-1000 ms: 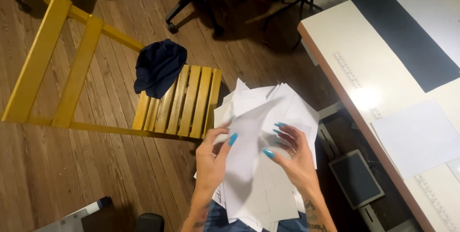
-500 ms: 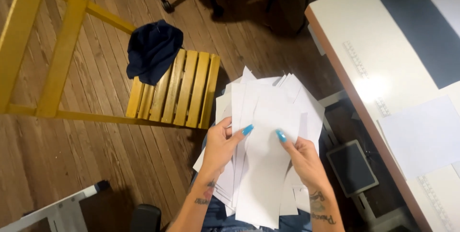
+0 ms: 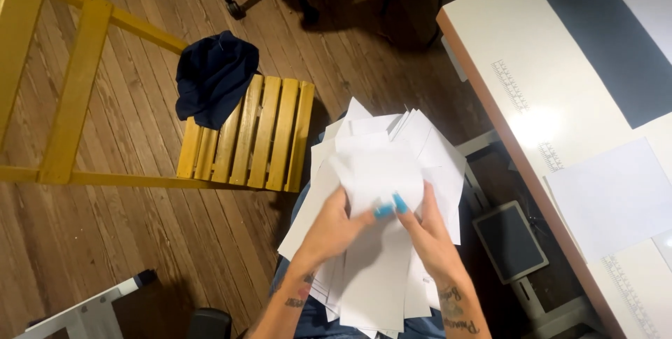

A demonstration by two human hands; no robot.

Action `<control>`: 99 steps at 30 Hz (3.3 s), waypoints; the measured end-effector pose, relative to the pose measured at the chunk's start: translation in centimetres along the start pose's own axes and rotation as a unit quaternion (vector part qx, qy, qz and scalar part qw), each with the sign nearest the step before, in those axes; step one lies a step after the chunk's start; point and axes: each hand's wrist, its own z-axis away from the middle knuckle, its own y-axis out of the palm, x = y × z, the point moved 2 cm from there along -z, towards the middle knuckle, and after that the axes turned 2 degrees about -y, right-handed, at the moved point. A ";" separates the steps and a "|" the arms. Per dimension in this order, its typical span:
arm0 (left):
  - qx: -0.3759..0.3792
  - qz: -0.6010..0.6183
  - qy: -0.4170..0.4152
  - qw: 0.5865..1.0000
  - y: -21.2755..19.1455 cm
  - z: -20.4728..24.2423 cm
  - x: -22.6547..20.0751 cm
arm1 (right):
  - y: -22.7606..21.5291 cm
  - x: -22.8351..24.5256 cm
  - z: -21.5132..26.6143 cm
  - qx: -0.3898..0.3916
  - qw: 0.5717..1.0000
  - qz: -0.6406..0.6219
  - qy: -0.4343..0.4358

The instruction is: The person sits at a desk and sorts through a stack of white paper sheets, folding some of them and placing them into separate piles on the desk and a nearby yellow chair. The person handles the papers by hand, organizing them into distinct groups.

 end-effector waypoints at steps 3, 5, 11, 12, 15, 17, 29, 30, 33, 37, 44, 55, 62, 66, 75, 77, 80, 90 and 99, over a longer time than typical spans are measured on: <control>0.048 -0.036 0.036 0.998 0.6 -0.9 1.5 | 0.1 0.5 0.1 0.003 0.998 -0.053 0.025; 0.067 -0.041 0.117 0.990 1.0 -0.7 2.6 | -0.8 -0.8 0.5 -0.042 0.990 -0.119 0.056; 0.189 -0.078 -0.006 0.979 4.2 1.8 -1.9 | -5.2 2.0 3.1 -0.113 0.975 -0.174 -0.076; 0.283 -0.039 0.032 0.958 5.0 1.6 -1.1 | -6.1 1.9 3.5 -0.140 0.960 -0.211 -0.121; 0.409 0.018 0.070 0.910 6.9 1.3 1.0 | -8.2 3.0 5.2 -0.177 0.933 -0.236 -0.207; 0.441 0.037 0.073 0.894 6.9 1.7 0.3 | -9.9 4.1 6.6 -0.184 0.925 -0.223 -0.248; 0.151 -0.553 0.086 0.815 -1.7 4.1 -10.1 | -16.9 2.6 11.5 -0.204 0.905 0.223 -0.300; 0.131 -0.549 0.136 0.814 -2.8 2.8 -8.7 | -15.8 1.9 10.0 -0.173 0.949 0.160 -0.209; 0.061 -0.494 0.176 0.849 -4.1 2.3 -7.0 | -13.1 0.6 7.1 -0.148 0.966 0.120 -0.174; -0.076 -0.394 0.292 0.868 -6.1 7.4 -8.5 | -13.0 1.5 9.4 -0.276 0.907 0.132 -0.291; -0.116 0.022 0.286 0.951 -5.6 5.3 0.6 | -8.9 -1.2 6.6 -0.125 0.967 0.069 -0.210; -0.102 -0.032 0.118 0.987 -4.7 3.4 3.5 | -10.4 -4.2 4.3 -0.047 0.990 0.031 -0.127; -0.095 -0.002 0.225 0.970 -3.5 2.0 3.4 | -11.2 -3.7 4.3 -0.073 0.972 0.053 -0.216; -0.058 -0.088 0.043 0.993 -2.4 1.2 3.8 | -10.9 -3.7 3.6 -0.042 0.995 0.025 -0.083; -0.098 -0.231 0.195 0.948 3.0 -3.0 -16.7 | -14.7 7.9 3.8 -0.267 0.959 0.062 -0.068; -0.094 -0.290 0.331 0.893 4.7 -9.5 -18.6 | -16.1 7.8 1.9 -0.333 0.931 0.094 -0.119; -0.134 -0.268 0.347 0.889 5.8 -22.1 -19.0 | -18.7 6.6 -2.1 -0.391 0.905 0.112 -0.122; -0.226 -0.488 0.434 0.723 12.5 -25.8 -18.4 | -19.2 6.5 -5.0 -0.515 0.764 0.373 -0.104; -0.360 -0.268 0.472 0.759 2.6 -7.7 -12.1 | -10.2 3.8 2.9 -0.386 0.844 0.289 -0.234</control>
